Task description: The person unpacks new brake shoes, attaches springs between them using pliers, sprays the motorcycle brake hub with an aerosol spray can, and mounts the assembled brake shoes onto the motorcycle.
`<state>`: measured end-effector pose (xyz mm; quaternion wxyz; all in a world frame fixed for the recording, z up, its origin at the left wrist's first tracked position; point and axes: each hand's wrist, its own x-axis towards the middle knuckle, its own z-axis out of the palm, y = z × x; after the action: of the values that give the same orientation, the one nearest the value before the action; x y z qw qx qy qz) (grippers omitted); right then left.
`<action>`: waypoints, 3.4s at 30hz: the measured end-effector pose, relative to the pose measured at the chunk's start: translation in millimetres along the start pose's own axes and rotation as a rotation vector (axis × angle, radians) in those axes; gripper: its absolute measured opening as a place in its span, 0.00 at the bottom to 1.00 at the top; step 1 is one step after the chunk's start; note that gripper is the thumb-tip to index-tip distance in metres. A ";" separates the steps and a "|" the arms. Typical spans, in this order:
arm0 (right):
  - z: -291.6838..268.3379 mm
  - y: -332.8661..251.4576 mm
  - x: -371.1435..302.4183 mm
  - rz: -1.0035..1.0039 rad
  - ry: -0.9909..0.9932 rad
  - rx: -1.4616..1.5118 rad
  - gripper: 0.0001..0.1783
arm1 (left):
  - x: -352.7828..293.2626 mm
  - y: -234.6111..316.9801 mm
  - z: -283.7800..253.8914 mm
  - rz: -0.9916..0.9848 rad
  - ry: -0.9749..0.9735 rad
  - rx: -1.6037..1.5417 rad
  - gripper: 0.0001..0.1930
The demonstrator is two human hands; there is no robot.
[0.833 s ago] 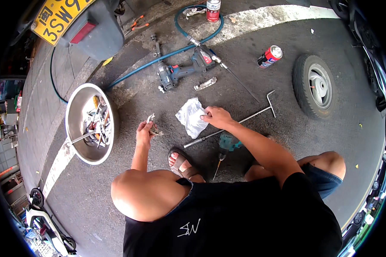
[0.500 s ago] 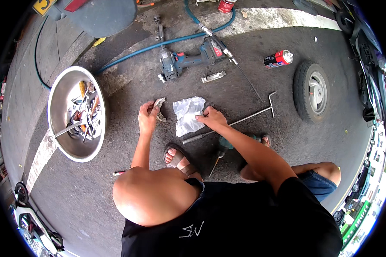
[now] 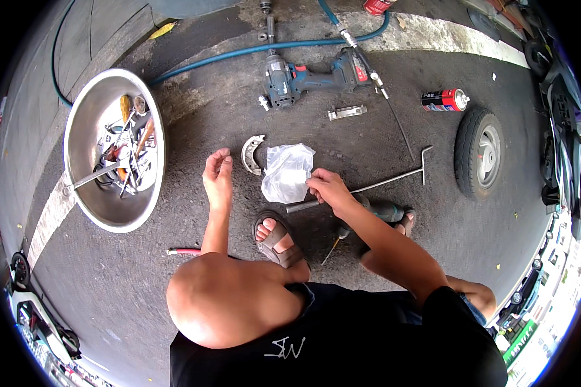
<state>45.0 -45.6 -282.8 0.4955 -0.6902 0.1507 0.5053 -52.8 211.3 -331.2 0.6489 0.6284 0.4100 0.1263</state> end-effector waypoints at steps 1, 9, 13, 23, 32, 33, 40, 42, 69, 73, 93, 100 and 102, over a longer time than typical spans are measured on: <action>4.4 -10.9 -13.8 0.002 -0.019 -0.011 0.08 | -0.5 0.2 -9.9 -0.002 0.022 0.002 0.10; 14.2 -67.3 -58.3 -0.469 0.040 -0.492 0.10 | -25.4 -10.7 -29.7 -0.220 0.070 -0.336 0.09; 9.3 -78.0 -61.9 -0.364 0.011 -0.319 0.09 | -34.4 -4.2 -29.3 -0.198 0.067 -0.366 0.09; -24.8 -63.1 -59.6 0.034 -0.157 0.524 0.06 | -49.8 11.8 0.5 -0.183 -0.200 -0.317 0.12; -38.7 -59.7 -62.8 0.186 -0.284 0.873 0.09 | -70.5 -4.8 25.7 -0.362 -0.319 -0.304 0.14; -41.3 -60.3 -62.7 0.177 -0.260 0.875 0.09 | -72.9 -6.7 23.9 -0.370 -0.324 -0.302 0.14; 21.1 -18.9 -58.7 0.131 -0.250 0.284 0.06 | -78.7 8.2 16.6 -0.644 -0.499 -0.853 0.38; 34.3 -0.6 -58.4 0.027 -0.233 -0.058 0.09 | -78.1 38.7 21.9 -0.529 -0.634 -0.818 0.34; -153.4 37.9 -49.8 -0.518 -0.315 -1.408 0.31 | -86.4 60.2 -49.1 -0.049 -0.160 -0.026 0.14; -166.2 6.0 -74.6 -0.349 -0.296 -1.184 0.31 | -99.1 45.6 -23.1 -0.072 -0.372 0.006 0.16; 107.3 44.7 -40.1 -0.466 -0.343 -0.687 0.34 | -89.8 23.6 -97.0 -0.037 -0.192 0.990 0.26; 115.1 74.2 -36.5 -0.651 -0.386 -0.839 0.24 | -93.7 -18.9 -126.8 0.004 -0.149 1.023 0.24; 106.3 45.6 -43.4 -0.585 -0.536 -0.884 0.22 | -86.1 -8.3 -124.2 -0.014 -0.212 1.087 0.22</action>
<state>-64.9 9.5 -270.0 0.3007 -0.6923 -0.4010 0.5192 -196.0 239.8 -291.0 0.2698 0.8794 0.3526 -0.1717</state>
